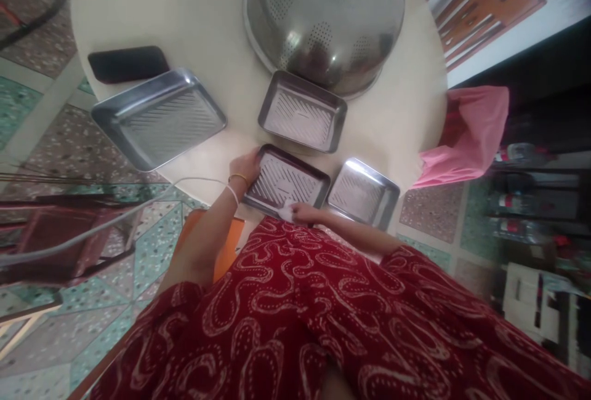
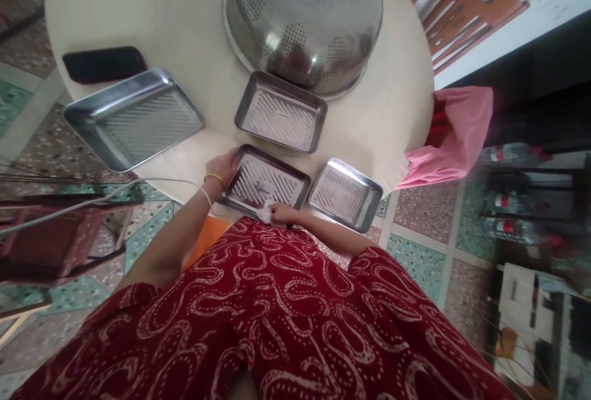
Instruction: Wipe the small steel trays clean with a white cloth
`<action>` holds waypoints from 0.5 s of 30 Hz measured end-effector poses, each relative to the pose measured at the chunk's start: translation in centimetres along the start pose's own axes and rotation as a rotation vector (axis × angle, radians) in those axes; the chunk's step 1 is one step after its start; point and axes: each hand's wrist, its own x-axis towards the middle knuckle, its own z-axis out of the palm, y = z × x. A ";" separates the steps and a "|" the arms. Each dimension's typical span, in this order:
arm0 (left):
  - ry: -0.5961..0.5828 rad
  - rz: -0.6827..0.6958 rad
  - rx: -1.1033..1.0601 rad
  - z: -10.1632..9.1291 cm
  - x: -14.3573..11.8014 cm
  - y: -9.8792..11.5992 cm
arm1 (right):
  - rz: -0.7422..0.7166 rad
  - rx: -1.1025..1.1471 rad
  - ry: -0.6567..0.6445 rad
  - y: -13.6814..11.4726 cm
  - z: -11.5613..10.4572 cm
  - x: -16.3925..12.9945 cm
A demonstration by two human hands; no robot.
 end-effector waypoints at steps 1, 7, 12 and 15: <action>0.001 0.002 0.014 0.0 0.1 0.0 | -0.004 0.034 0.055 -0.4 -0.6 0.7; -0.010 -0.009 0.021 -0.2 0.5 0.1 | -0.147 0.039 0.382 -3.0 -5.4 7.4; -0.028 0.011 0.033 -0.4 0.7 0.2 | -0.358 -0.066 0.244 -3.9 -2.5 8.2; -0.038 0.001 0.031 -0.3 0.7 0.2 | -0.439 -0.053 0.081 -1.1 -0.5 4.4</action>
